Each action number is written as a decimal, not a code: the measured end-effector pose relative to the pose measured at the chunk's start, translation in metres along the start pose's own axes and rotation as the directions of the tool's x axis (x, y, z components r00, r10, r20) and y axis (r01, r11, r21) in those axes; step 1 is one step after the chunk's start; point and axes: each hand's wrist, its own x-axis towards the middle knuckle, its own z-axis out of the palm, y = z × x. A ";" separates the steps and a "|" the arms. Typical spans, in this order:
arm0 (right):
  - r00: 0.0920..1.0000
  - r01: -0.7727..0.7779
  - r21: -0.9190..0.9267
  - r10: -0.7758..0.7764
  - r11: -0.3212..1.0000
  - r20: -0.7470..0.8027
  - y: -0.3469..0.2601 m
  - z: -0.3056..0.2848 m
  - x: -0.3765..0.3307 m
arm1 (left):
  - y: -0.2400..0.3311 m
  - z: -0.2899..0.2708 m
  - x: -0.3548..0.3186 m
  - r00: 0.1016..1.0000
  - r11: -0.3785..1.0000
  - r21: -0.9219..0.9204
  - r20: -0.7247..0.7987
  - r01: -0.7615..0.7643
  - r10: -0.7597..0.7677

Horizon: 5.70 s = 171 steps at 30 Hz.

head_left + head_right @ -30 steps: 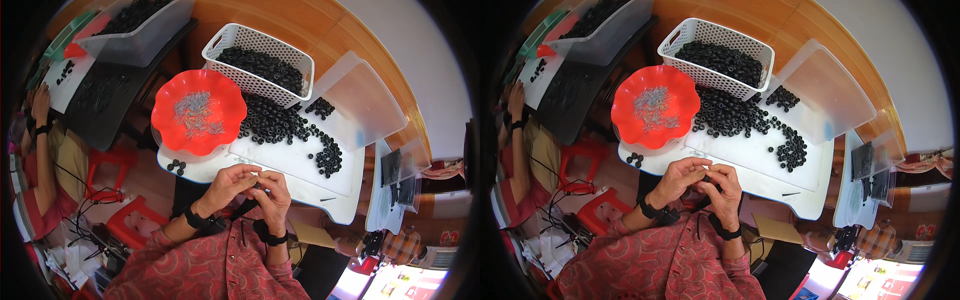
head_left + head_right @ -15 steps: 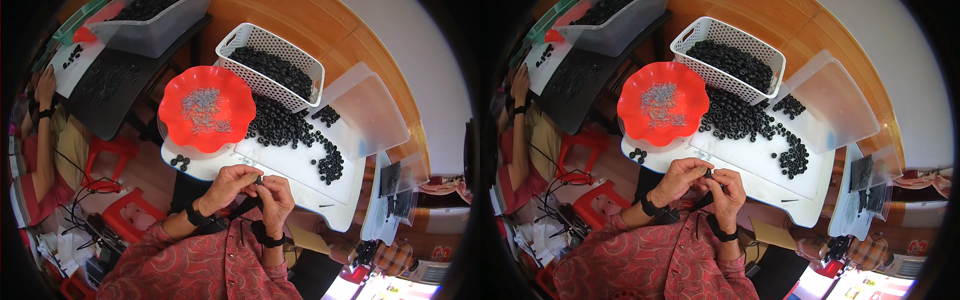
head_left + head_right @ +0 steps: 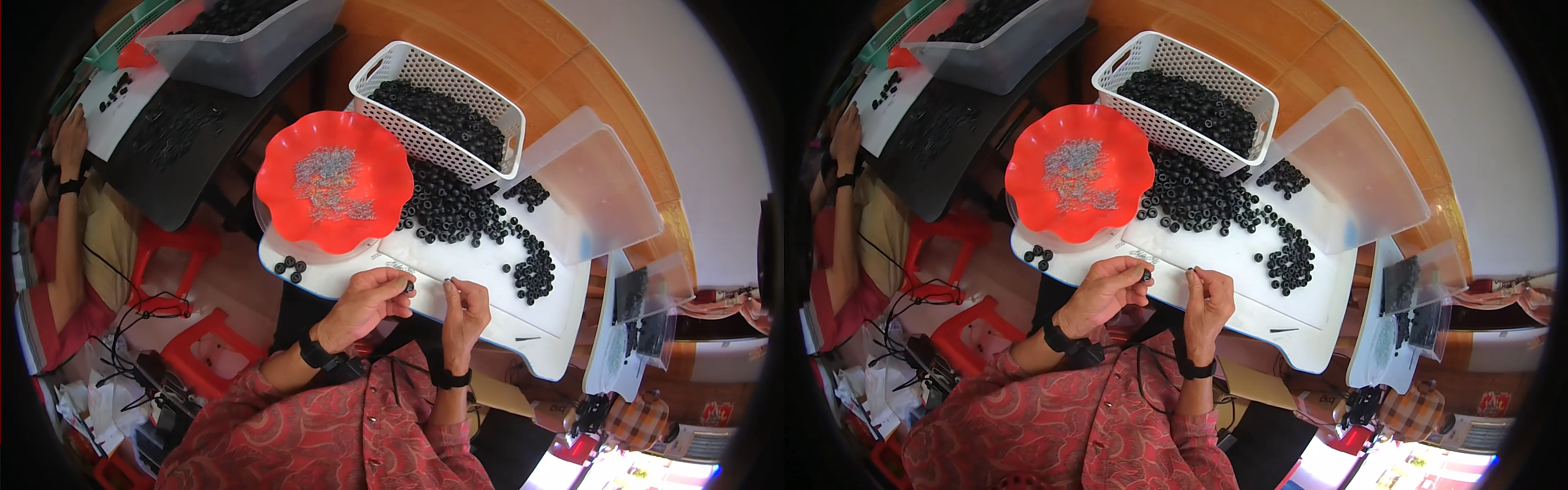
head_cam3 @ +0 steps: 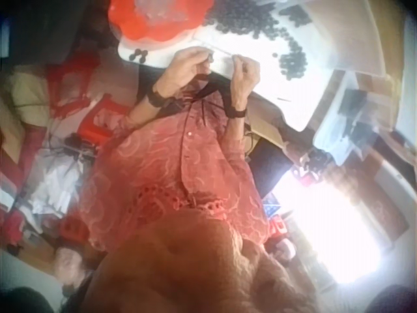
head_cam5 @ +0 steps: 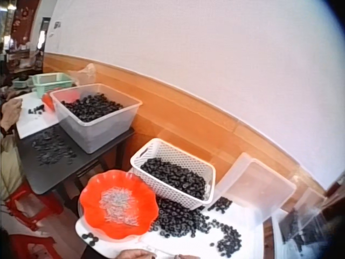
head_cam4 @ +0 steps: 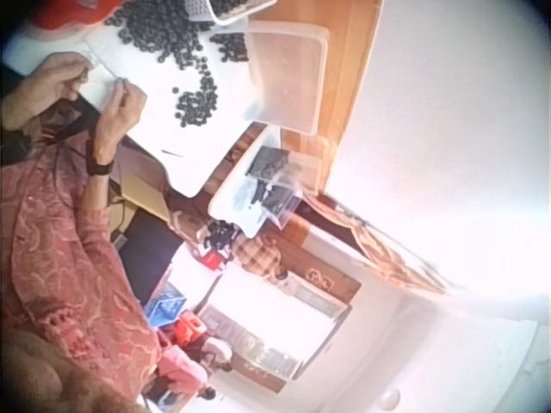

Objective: Assembling small black plastic circular parts with silver metal components at a workbench.

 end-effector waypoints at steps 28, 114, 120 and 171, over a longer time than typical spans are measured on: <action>0.854 -0.521 0.564 0.383 0.641 0.353 -0.017 0.024 -0.040 | -0.009 0.020 -0.002 0.701 0.197 0.856 0.237 -0.479 0.672; 0.980 -0.195 0.227 0.196 0.954 0.016 -0.005 0.012 -0.019 | -0.008 -0.011 -0.007 0.999 0.999 -0.033 0.048 0.017 -0.015; 0.995 0.037 -0.238 -0.057 0.971 -0.079 0.019 0.008 0.003 | -0.013 -0.015 -0.004 0.998 0.999 -0.035 0.065 0.014 -0.011; 0.973 -0.173 0.409 0.092 0.896 0.212 -0.050 0.009 -0.031 | -0.010 -0.006 -0.010 0.994 0.994 -0.107 0.102 -0.036 0.047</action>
